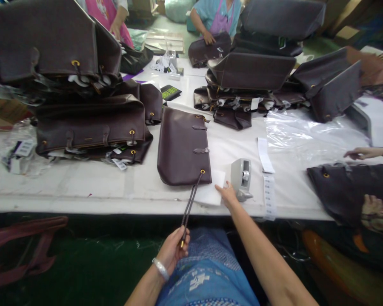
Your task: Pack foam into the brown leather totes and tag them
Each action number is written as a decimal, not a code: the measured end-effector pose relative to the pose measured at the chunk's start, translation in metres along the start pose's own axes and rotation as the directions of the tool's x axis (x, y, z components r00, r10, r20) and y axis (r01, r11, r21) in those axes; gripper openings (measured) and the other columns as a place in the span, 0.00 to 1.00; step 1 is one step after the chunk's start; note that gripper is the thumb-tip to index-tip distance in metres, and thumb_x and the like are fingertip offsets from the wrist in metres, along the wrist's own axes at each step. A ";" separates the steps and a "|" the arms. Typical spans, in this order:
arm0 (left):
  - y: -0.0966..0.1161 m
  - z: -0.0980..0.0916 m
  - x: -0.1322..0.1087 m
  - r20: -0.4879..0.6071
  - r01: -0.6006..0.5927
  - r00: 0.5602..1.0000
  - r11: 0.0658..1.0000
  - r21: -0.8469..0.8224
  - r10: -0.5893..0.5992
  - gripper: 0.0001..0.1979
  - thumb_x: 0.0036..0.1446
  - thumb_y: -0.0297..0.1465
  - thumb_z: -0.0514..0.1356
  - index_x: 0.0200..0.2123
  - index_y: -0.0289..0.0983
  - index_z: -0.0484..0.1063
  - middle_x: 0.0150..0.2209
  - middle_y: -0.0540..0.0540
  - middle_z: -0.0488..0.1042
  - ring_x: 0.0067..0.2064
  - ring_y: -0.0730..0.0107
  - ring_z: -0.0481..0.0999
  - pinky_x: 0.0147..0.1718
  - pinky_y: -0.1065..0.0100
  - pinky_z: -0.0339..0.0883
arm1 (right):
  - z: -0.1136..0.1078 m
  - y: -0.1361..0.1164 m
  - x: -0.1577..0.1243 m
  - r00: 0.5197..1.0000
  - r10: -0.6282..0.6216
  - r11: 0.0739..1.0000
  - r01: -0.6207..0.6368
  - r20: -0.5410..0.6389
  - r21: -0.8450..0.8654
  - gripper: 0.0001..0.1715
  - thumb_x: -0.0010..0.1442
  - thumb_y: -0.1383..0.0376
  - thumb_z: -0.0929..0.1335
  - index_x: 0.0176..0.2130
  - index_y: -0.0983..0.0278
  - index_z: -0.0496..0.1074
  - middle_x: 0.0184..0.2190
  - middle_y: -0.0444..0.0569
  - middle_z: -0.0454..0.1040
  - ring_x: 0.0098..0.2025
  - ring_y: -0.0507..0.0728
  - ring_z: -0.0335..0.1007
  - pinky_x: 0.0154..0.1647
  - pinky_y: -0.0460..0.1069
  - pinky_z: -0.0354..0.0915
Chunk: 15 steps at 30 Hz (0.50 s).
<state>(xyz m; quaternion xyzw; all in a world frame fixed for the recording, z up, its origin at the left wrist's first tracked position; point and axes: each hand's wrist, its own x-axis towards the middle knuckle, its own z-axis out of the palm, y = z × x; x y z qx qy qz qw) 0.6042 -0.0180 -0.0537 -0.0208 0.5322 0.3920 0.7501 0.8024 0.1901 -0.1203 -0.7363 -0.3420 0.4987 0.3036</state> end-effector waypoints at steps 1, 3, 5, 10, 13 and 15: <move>0.001 -0.001 -0.001 -0.006 -0.012 1.000 1.000 0.014 0.012 0.19 0.52 0.45 0.64 0.36 0.35 0.70 0.25 0.52 0.67 0.21 0.82 0.64 0.20 0.77 0.64 | -0.007 0.000 -0.006 0.998 0.023 0.999 -0.026 0.059 0.045 0.25 0.47 0.67 0.71 0.47 0.68 0.69 0.40 0.58 0.77 0.46 0.66 0.73 0.47 0.59 0.69; 0.001 -0.004 -0.001 -0.031 -0.053 0.998 0.997 0.057 0.055 0.21 0.51 0.47 0.63 0.39 0.36 0.70 0.25 0.53 0.67 0.21 0.82 0.63 0.20 0.77 0.63 | -0.027 0.000 -0.023 0.988 0.056 0.991 -0.073 0.147 0.113 0.14 0.49 0.67 0.69 0.39 0.67 0.72 0.38 0.58 0.78 0.40 0.64 0.76 0.42 0.57 0.72; -0.001 -0.006 -0.001 -0.065 -0.118 0.990 0.987 0.112 0.126 0.24 0.51 0.49 0.62 0.44 0.37 0.69 0.26 0.52 0.68 0.21 0.81 0.63 0.20 0.77 0.64 | -0.053 0.004 -0.047 0.981 0.089 0.977 -0.120 0.175 0.178 0.13 0.48 0.67 0.69 0.37 0.66 0.72 0.38 0.58 0.79 0.39 0.64 0.76 0.42 0.57 0.73; -0.010 -0.012 0.000 -0.149 -0.189 0.966 0.971 0.146 0.210 0.35 0.49 0.49 0.63 0.55 0.36 0.65 0.28 0.51 0.70 0.23 0.79 0.64 0.21 0.75 0.65 | -0.104 0.025 -0.107 0.946 0.200 0.919 -0.272 0.257 0.286 0.20 0.44 0.63 0.72 0.41 0.62 0.73 0.43 0.56 0.78 0.42 0.65 0.75 0.43 0.57 0.72; -0.017 -0.011 0.000 -0.154 -0.175 0.969 0.978 0.114 0.192 0.38 0.49 0.47 0.65 0.59 0.35 0.62 0.29 0.49 0.71 0.23 0.79 0.65 0.22 0.74 0.65 | -0.098 0.039 -0.131 0.886 0.241 0.925 -0.334 0.396 0.184 0.23 0.45 0.63 0.71 0.44 0.62 0.73 0.44 0.55 0.77 0.42 0.65 0.75 0.42 0.55 0.71; -0.020 -0.009 0.000 -0.132 -0.183 0.971 0.977 0.114 0.197 0.37 0.51 0.46 0.64 0.61 0.37 0.60 0.29 0.50 0.71 0.23 0.80 0.65 0.22 0.75 0.64 | -0.079 0.046 -0.139 0.849 0.235 0.932 -0.335 0.473 0.140 0.25 0.45 0.65 0.70 0.46 0.62 0.72 0.43 0.52 0.78 0.41 0.63 0.75 0.42 0.54 0.69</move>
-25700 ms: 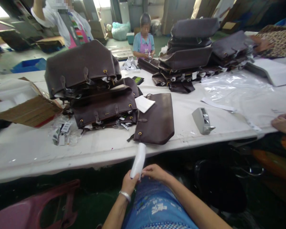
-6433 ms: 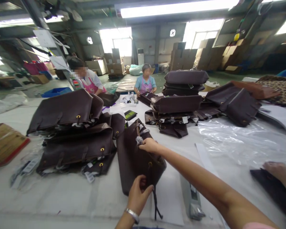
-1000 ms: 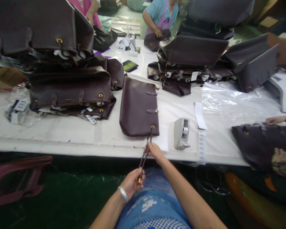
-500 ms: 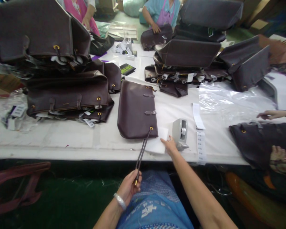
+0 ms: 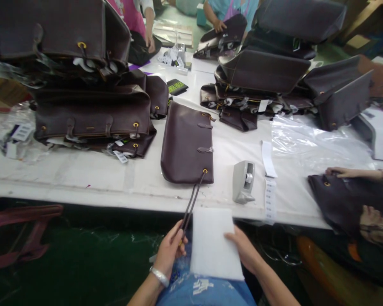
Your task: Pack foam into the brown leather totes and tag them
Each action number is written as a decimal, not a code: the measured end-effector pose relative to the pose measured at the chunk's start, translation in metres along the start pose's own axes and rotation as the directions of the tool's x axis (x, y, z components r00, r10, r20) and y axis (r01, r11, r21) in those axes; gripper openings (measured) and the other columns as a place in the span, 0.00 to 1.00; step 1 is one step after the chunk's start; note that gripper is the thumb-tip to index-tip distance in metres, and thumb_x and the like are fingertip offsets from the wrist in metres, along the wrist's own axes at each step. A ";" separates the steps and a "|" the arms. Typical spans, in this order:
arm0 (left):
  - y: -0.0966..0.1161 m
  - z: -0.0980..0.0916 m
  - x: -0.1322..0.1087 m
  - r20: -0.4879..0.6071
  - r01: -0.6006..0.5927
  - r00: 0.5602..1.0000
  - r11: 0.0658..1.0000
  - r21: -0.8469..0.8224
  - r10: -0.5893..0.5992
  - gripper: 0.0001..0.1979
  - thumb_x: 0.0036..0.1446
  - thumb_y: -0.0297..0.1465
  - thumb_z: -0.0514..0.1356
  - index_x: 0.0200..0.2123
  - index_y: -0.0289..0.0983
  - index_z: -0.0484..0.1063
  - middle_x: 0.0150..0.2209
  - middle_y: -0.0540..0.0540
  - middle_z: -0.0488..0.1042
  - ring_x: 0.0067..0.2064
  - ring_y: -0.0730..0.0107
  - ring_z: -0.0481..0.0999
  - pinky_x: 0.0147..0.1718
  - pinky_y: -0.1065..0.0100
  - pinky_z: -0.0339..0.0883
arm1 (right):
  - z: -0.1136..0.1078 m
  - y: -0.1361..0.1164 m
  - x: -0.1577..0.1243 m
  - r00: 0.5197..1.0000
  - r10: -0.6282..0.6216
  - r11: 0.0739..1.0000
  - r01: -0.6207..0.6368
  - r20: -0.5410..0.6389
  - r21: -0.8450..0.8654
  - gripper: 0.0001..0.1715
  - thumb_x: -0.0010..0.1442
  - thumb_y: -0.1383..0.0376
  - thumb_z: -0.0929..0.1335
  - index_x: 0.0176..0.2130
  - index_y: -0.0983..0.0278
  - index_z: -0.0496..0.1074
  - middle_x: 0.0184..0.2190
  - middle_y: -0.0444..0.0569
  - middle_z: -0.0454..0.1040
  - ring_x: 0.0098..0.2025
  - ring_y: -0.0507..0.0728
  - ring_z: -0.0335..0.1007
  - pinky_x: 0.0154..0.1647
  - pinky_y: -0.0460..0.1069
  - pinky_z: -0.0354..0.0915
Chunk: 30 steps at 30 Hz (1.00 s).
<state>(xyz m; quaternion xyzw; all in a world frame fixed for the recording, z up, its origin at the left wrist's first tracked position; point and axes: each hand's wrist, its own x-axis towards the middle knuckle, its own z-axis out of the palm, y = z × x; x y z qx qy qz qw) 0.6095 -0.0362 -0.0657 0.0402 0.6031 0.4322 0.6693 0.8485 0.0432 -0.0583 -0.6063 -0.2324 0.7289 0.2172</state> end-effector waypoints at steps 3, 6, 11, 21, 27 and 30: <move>-0.005 0.005 -0.002 0.041 -0.025 0.999 1.000 0.013 0.024 0.36 0.53 0.46 0.62 0.62 0.40 0.58 0.28 0.52 0.70 0.22 0.81 0.64 0.22 0.76 0.62 | 0.035 0.013 0.017 0.993 -0.043 0.998 0.036 0.110 0.058 0.24 0.46 0.66 0.70 0.45 0.64 0.72 0.42 0.52 0.78 0.40 0.62 0.74 0.42 0.53 0.68; -0.010 0.008 -0.002 0.065 -0.050 0.997 0.999 0.017 0.049 0.37 0.53 0.46 0.61 0.63 0.38 0.57 0.27 0.53 0.68 0.20 0.81 0.64 0.20 0.75 0.62 | 0.066 0.014 0.032 0.980 -0.071 0.978 0.031 0.188 0.208 0.20 0.48 0.64 0.70 0.43 0.65 0.71 0.39 0.53 0.78 0.38 0.62 0.74 0.41 0.54 0.68; -0.013 0.006 0.003 0.083 -0.089 0.993 0.990 0.105 0.081 0.37 0.54 0.47 0.60 0.63 0.36 0.57 0.26 0.53 0.67 0.19 0.79 0.64 0.21 0.72 0.66 | 0.094 0.002 0.041 0.931 0.115 0.945 -0.210 0.346 0.252 0.22 0.54 0.54 0.70 0.41 0.68 0.71 0.30 0.55 0.78 0.29 0.63 0.74 0.33 0.57 0.70; -0.003 0.002 0.001 0.178 -0.238 0.971 0.746 0.622 0.162 0.27 0.59 0.45 0.51 0.58 0.37 0.67 0.23 0.50 0.72 0.18 0.72 0.68 0.19 0.70 0.63 | 0.110 0.013 0.054 0.994 0.109 0.939 -0.111 0.024 0.326 0.17 0.49 0.64 0.75 0.38 0.69 0.71 0.26 0.53 0.78 0.26 0.61 0.74 0.27 0.53 0.71; 0.032 -0.025 0.023 0.010 -0.293 0.855 0.469 0.833 0.518 0.20 0.58 0.42 0.54 0.48 0.39 0.74 0.42 0.41 0.78 0.41 0.59 0.76 0.43 0.61 0.68 | 0.102 0.010 0.054 0.992 0.118 0.956 -0.100 -0.048 0.277 0.16 0.49 0.67 0.75 0.38 0.71 0.73 0.31 0.56 0.79 0.32 0.62 0.76 0.36 0.54 0.73; 0.034 -0.032 0.044 -0.033 -0.162 0.975 0.800 0.577 0.221 0.29 0.53 0.44 0.60 0.54 0.33 0.68 0.48 0.35 0.75 0.45 0.55 0.77 0.46 0.57 0.70 | 0.099 0.008 0.053 0.991 0.130 0.948 -0.136 0.040 0.287 0.20 0.50 0.65 0.75 0.42 0.70 0.73 0.34 0.56 0.80 0.34 0.63 0.77 0.38 0.56 0.73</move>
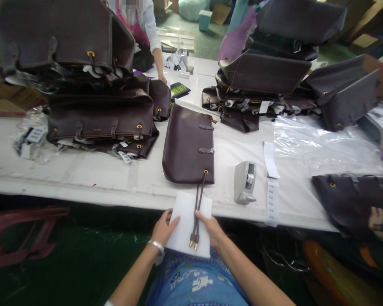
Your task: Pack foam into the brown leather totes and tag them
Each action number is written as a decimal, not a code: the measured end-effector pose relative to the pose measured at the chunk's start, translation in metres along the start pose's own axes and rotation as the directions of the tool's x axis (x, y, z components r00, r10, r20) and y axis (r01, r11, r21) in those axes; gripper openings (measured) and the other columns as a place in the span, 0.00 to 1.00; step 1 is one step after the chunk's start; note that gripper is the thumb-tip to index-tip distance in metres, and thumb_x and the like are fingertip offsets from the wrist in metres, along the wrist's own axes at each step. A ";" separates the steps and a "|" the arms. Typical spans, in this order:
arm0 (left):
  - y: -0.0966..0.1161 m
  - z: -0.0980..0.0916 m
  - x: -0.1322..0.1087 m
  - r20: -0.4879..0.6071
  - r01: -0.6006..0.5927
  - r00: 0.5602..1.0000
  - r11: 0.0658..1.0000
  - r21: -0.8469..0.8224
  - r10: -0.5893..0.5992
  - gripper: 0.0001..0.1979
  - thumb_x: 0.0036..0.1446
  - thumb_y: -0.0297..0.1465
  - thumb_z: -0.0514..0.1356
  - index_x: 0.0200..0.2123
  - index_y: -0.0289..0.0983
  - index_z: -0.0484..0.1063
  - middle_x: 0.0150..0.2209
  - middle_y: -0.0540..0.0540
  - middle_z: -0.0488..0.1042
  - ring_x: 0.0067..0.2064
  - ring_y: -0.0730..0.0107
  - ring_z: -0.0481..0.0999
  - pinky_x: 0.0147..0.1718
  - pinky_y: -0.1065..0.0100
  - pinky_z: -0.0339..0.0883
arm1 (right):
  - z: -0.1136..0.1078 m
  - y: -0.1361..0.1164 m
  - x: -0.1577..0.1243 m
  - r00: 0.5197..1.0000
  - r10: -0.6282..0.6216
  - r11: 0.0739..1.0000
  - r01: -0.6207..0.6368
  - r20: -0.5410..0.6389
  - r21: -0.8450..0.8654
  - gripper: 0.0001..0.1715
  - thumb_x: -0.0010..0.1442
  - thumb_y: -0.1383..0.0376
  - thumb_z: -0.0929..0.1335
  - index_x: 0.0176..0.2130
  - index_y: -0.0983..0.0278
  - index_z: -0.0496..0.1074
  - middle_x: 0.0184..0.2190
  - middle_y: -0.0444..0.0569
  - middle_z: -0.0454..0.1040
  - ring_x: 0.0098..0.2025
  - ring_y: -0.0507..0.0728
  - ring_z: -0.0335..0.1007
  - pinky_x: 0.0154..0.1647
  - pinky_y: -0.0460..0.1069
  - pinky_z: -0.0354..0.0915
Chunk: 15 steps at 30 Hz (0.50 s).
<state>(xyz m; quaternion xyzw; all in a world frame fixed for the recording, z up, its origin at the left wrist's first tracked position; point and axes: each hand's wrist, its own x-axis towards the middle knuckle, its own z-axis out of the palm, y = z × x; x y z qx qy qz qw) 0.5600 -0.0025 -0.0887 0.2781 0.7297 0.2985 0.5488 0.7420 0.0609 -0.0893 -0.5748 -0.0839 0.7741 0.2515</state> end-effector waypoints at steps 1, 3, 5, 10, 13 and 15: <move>-0.002 0.001 0.005 0.186 0.134 0.977 0.980 -0.150 -0.105 0.30 0.52 0.46 0.61 0.52 0.31 0.68 0.47 0.33 0.76 0.45 0.54 0.77 0.46 0.56 0.70 | -0.001 -0.001 0.000 0.999 0.015 1.000 -0.015 0.031 0.003 0.21 0.50 0.65 0.75 0.43 0.70 0.72 0.34 0.56 0.80 0.34 0.63 0.77 0.39 0.57 0.73; -0.005 0.006 0.011 0.527 0.372 0.833 0.875 -0.308 -0.169 0.32 0.52 0.49 0.60 0.50 0.29 0.69 0.46 0.31 0.76 0.46 0.51 0.77 0.48 0.54 0.70 | -0.004 -0.003 0.001 0.995 0.032 0.999 -0.032 0.092 -0.002 0.22 0.50 0.64 0.75 0.44 0.70 0.72 0.35 0.56 0.79 0.34 0.63 0.77 0.39 0.57 0.73; -0.004 0.012 0.010 0.550 0.366 0.823 0.875 -0.316 -0.146 0.30 0.51 0.47 0.61 0.49 0.29 0.70 0.47 0.31 0.76 0.48 0.49 0.76 0.50 0.51 0.68 | -0.008 -0.005 0.003 0.993 0.023 1.000 -0.020 0.116 -0.021 0.22 0.50 0.63 0.75 0.43 0.71 0.72 0.35 0.56 0.79 0.34 0.62 0.77 0.39 0.57 0.73; 0.003 0.038 -0.015 -0.201 -0.280 0.924 0.933 0.228 0.326 0.22 0.55 0.38 0.60 0.52 0.38 0.68 0.52 0.39 0.71 0.59 0.54 0.65 0.62 0.49 0.53 | -0.010 0.002 0.009 0.997 -0.063 0.998 0.064 0.033 -0.020 0.22 0.47 0.63 0.76 0.41 0.70 0.73 0.32 0.55 0.79 0.32 0.61 0.76 0.35 0.54 0.73; 0.001 0.059 -0.032 -0.048 -0.404 0.894 0.846 0.348 0.446 0.23 0.53 0.35 0.61 0.53 0.39 0.66 0.51 0.41 0.70 0.54 0.57 0.69 0.56 0.53 0.64 | -0.008 0.010 0.014 0.996 -0.092 0.996 0.092 -0.005 -0.005 0.21 0.45 0.61 0.77 0.37 0.69 0.73 0.26 0.51 0.78 0.27 0.59 0.74 0.29 0.51 0.71; -0.001 0.067 -0.037 0.038 -0.419 0.901 0.842 0.340 0.433 0.20 0.52 0.30 0.60 0.50 0.38 0.67 0.48 0.41 0.71 0.50 0.59 0.71 0.52 0.55 0.67 | -0.008 0.013 0.018 0.992 -0.123 0.992 0.123 -0.018 0.005 0.21 0.44 0.61 0.78 0.35 0.69 0.72 0.26 0.50 0.78 0.27 0.58 0.73 0.29 0.50 0.70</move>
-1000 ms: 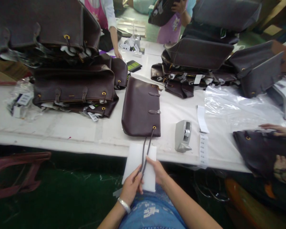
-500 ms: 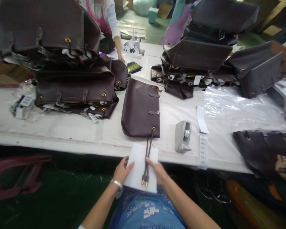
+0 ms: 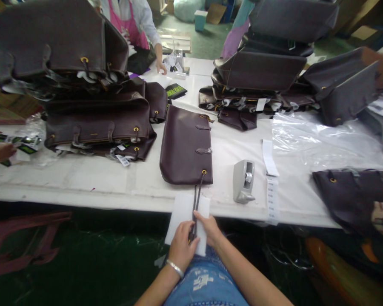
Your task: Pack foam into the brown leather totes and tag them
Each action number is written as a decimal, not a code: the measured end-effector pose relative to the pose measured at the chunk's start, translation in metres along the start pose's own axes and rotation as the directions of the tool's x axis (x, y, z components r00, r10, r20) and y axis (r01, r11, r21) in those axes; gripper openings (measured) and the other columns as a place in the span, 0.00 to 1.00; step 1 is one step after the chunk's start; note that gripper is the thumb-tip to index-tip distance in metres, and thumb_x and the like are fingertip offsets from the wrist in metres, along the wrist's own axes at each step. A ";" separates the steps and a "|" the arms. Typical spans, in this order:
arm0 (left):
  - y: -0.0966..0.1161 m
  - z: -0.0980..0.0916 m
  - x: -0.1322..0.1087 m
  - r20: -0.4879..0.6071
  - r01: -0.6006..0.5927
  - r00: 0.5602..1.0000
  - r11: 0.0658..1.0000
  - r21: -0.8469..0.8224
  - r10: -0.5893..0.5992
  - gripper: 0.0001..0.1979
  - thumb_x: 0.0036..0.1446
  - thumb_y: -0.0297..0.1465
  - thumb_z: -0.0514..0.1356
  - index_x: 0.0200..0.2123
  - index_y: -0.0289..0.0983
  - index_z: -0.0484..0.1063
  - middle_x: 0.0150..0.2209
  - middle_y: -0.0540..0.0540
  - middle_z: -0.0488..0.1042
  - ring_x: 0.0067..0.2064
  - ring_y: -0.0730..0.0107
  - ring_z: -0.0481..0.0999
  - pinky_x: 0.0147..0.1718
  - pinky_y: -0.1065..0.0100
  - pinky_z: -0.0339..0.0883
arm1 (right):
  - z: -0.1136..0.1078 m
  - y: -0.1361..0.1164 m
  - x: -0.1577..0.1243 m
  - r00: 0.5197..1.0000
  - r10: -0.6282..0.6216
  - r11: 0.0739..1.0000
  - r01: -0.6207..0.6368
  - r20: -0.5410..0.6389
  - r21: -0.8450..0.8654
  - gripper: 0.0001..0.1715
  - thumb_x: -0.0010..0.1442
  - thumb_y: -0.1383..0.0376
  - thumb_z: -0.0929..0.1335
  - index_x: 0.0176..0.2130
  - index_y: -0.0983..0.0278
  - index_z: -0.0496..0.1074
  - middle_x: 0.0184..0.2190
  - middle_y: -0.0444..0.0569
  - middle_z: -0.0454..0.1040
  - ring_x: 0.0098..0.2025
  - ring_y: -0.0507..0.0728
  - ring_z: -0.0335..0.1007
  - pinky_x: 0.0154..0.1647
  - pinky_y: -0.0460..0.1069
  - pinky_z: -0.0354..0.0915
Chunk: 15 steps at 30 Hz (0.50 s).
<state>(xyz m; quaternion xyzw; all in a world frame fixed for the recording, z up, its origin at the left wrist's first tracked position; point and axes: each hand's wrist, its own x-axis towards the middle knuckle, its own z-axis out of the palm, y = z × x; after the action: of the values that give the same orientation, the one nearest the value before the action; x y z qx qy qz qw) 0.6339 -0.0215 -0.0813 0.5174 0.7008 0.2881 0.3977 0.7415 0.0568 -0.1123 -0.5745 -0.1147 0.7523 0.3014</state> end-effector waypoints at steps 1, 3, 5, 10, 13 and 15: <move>0.000 0.002 -0.001 0.015 -0.007 1.000 1.000 -0.006 0.007 0.19 0.52 0.28 0.59 0.49 0.38 0.68 0.47 0.41 0.71 0.49 0.60 0.71 0.52 0.56 0.67 | 0.000 0.001 0.002 1.000 -0.015 1.000 0.015 0.002 0.010 0.21 0.44 0.61 0.78 0.35 0.69 0.73 0.26 0.50 0.78 0.27 0.58 0.73 0.30 0.49 0.70; -0.001 0.002 0.000 0.025 -0.015 1.000 1.000 -0.019 0.015 0.17 0.51 0.26 0.58 0.47 0.38 0.69 0.45 0.42 0.71 0.49 0.60 0.71 0.52 0.56 0.67 | -0.002 0.001 0.006 1.000 -0.026 0.999 0.025 0.014 0.037 0.21 0.44 0.61 0.77 0.35 0.69 0.73 0.28 0.51 0.78 0.29 0.58 0.74 0.31 0.49 0.70; -0.001 -0.002 0.001 0.031 -0.008 0.999 0.999 -0.034 0.009 0.17 0.50 0.26 0.58 0.46 0.38 0.70 0.45 0.41 0.71 0.48 0.60 0.71 0.51 0.56 0.67 | -0.002 -0.003 0.010 1.000 -0.019 0.997 0.017 0.018 0.078 0.20 0.46 0.60 0.77 0.36 0.68 0.72 0.28 0.50 0.78 0.29 0.58 0.74 0.31 0.50 0.70; 0.000 -0.006 0.000 0.015 0.016 1.000 0.999 -0.051 -0.016 0.16 0.50 0.28 0.59 0.45 0.39 0.70 0.44 0.41 0.72 0.47 0.58 0.72 0.49 0.56 0.67 | 0.004 -0.017 0.013 0.999 -0.001 0.996 -0.003 0.042 0.090 0.18 0.48 0.60 0.76 0.36 0.67 0.72 0.28 0.50 0.78 0.28 0.58 0.74 0.31 0.50 0.71; 0.000 -0.003 -0.004 0.007 0.015 1.000 0.998 -0.060 -0.015 0.16 0.50 0.28 0.60 0.45 0.39 0.71 0.44 0.41 0.72 0.48 0.58 0.72 0.50 0.56 0.67 | 0.009 -0.022 0.012 0.998 -0.043 0.999 0.043 0.046 0.009 0.19 0.45 0.62 0.77 0.36 0.68 0.73 0.29 0.50 0.79 0.29 0.58 0.74 0.32 0.50 0.71; -0.001 -0.003 -0.006 0.047 0.019 0.999 0.996 -0.085 -0.015 0.16 0.50 0.29 0.61 0.44 0.39 0.71 0.45 0.41 0.73 0.47 0.58 0.73 0.47 0.59 0.69 | 0.010 -0.024 0.012 0.997 -0.070 0.997 0.071 0.025 -0.031 0.20 0.43 0.64 0.78 0.35 0.68 0.73 0.29 0.50 0.79 0.30 0.59 0.75 0.32 0.50 0.71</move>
<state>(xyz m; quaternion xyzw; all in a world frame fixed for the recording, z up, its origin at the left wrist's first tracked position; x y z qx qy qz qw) 0.6320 -0.0276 -0.0792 0.5005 0.6829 0.3022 0.4380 0.7379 0.0845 -0.1069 -0.5659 -0.1503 0.7461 0.3170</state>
